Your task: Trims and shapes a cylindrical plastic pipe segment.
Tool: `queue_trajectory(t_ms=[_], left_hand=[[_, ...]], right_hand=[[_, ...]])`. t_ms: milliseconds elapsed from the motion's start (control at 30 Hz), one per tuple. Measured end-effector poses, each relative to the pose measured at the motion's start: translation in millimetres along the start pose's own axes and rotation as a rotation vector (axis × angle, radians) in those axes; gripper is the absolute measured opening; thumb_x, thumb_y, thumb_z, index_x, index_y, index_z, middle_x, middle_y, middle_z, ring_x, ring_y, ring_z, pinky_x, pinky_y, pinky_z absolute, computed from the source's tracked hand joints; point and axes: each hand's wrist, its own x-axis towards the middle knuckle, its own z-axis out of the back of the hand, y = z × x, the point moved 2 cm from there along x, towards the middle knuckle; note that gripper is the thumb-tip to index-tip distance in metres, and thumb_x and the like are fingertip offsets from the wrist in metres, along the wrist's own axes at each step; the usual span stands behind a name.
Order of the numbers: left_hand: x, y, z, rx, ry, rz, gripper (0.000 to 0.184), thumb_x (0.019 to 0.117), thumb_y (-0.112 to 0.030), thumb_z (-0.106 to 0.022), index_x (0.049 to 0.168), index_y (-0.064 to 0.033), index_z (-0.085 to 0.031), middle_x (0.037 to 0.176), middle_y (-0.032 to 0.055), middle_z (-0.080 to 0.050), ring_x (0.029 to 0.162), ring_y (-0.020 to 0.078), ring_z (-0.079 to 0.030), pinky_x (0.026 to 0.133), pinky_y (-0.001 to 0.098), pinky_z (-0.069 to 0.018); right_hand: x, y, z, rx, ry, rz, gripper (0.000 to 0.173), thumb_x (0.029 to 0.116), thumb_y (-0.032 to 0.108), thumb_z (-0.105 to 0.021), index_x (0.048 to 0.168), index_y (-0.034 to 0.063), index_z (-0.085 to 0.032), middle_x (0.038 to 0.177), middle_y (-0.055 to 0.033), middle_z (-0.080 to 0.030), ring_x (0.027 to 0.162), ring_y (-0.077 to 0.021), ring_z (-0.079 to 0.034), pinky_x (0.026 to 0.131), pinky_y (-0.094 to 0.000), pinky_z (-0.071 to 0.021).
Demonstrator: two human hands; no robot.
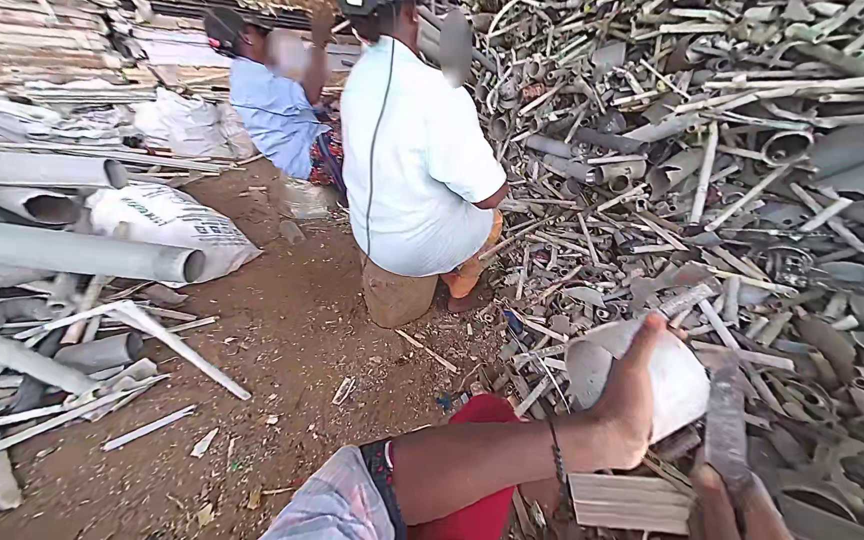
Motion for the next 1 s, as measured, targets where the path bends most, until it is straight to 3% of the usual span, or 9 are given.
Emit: queue_trajectory(t_ms=[100, 200, 300, 400, 533, 667, 767, 867, 1000], left_hand=[[5.9, -1.5, 2.4, -0.144, -0.063, 0.013, 0.058, 0.1109, -0.048, -0.020, 0.124, -0.0056, -0.056, 0.102, 0.0096, -0.071, 0.091, 0.0179, -0.071, 0.081, 0.0341, -0.0593], [11.2, -1.4, 10.0, -0.143, -0.085, 0.030, 0.064, 0.1078, -0.056, -0.023, 0.128, -0.0078, -0.060, 0.111, 0.0148, -0.073, 0.100, 0.0266, -0.072, 0.087, 0.0429, -0.0589], [6.2, -0.3, 8.1, -0.091, -0.142, 0.042, 0.061, 0.1070, -0.057, -0.029, 0.130, -0.0109, -0.061, 0.112, 0.0128, -0.071, 0.101, 0.0248, -0.070, 0.087, 0.0435, -0.0587], [6.9, 3.4, 7.4, -0.084, -0.176, 0.045, 0.061, 0.1066, -0.057, -0.030, 0.126, -0.0101, -0.063, 0.107, 0.0130, -0.072, 0.098, 0.0251, -0.071, 0.085, 0.0445, -0.0594], [15.1, 8.0, 12.0, -0.129, -0.171, 0.090, 0.069, 0.1039, -0.064, -0.028, 0.133, -0.0089, -0.058, 0.120, 0.0171, -0.070, 0.109, 0.0321, -0.070, 0.092, 0.0492, -0.0568], [16.4, 7.7, 8.4, -0.132, -0.150, 0.102, 0.071, 0.1035, -0.065, -0.027, 0.132, -0.0090, -0.059, 0.121, 0.0181, -0.070, 0.109, 0.0327, -0.070, 0.091, 0.0497, -0.0567], [14.6, 9.0, 7.1, -0.054, -0.083, 0.046, 0.072, 0.1052, -0.063, -0.023, 0.134, -0.0074, -0.059, 0.118, 0.0189, -0.071, 0.106, 0.0327, -0.070, 0.090, 0.0488, -0.0580], [6.7, 11.7, 3.6, 0.077, -0.061, 0.033, 0.065, 0.1058, -0.061, -0.025, 0.134, -0.0120, -0.058, 0.116, 0.0139, -0.071, 0.105, 0.0276, -0.071, 0.089, 0.0451, -0.0592], [9.7, 19.3, 5.9, 0.134, -0.075, 0.008, 0.069, 0.1074, -0.058, -0.018, 0.132, -0.0067, -0.057, 0.111, 0.0166, -0.073, 0.101, 0.0284, -0.072, 0.087, 0.0442, -0.0590]], right_hand=[[-20.6, 25.1, -14.8, -0.053, 0.019, 0.090, 0.040, 0.1077, 0.023, -0.045, 0.116, -0.0144, -0.057, 0.064, -0.0131, -0.059, 0.052, -0.0223, -0.061, 0.052, -0.0445, -0.0541], [-10.8, 19.1, -12.7, -0.065, 0.012, 0.112, 0.046, 0.1094, 0.037, -0.039, 0.110, -0.0023, -0.061, 0.056, -0.0025, -0.053, 0.044, -0.0144, -0.054, 0.043, -0.0358, -0.0488], [8.7, -2.0, 0.0, 0.074, -0.053, -0.034, 0.043, 0.1086, 0.043, -0.033, 0.107, 0.0070, -0.057, 0.054, 0.0061, -0.044, 0.039, -0.0071, -0.046, 0.038, -0.0288, -0.0452], [2.7, 5.1, -7.5, 0.080, -0.108, -0.019, 0.041, 0.1081, 0.036, -0.041, 0.114, -0.0006, -0.058, 0.058, 0.0028, -0.048, 0.043, -0.0084, -0.048, 0.042, -0.0298, -0.0458], [-9.9, 21.7, -23.5, -0.016, 0.005, 0.128, 0.042, 0.1083, 0.042, -0.039, 0.101, 0.0059, -0.060, 0.055, 0.0040, -0.045, 0.045, -0.0078, -0.049, 0.043, -0.0271, -0.0434], [-2.9, 21.1, -17.6, -0.018, 0.061, 0.100, 0.047, 0.1087, 0.044, -0.034, 0.102, 0.0064, -0.060, 0.057, 0.0028, -0.046, 0.048, -0.0112, -0.052, 0.046, -0.0315, -0.0448], [3.8, 23.9, -8.9, 0.274, 0.080, -0.017, 0.042, 0.1105, 0.038, -0.033, 0.114, 0.0038, -0.057, 0.060, 0.0035, -0.048, 0.043, -0.0073, -0.050, 0.041, -0.0276, -0.0481], [10.7, 23.4, 4.5, 0.314, 0.098, -0.158, 0.041, 0.1096, 0.033, -0.031, 0.124, 0.0032, -0.054, 0.063, 0.0046, -0.049, 0.043, -0.0064, -0.050, 0.042, -0.0264, -0.0490], [-8.8, 31.1, -12.5, 0.227, 0.163, -0.100, 0.041, 0.1098, 0.036, -0.035, 0.113, 0.0025, -0.058, 0.066, 0.0003, -0.050, 0.051, -0.0103, -0.053, 0.049, -0.0303, -0.0495]])
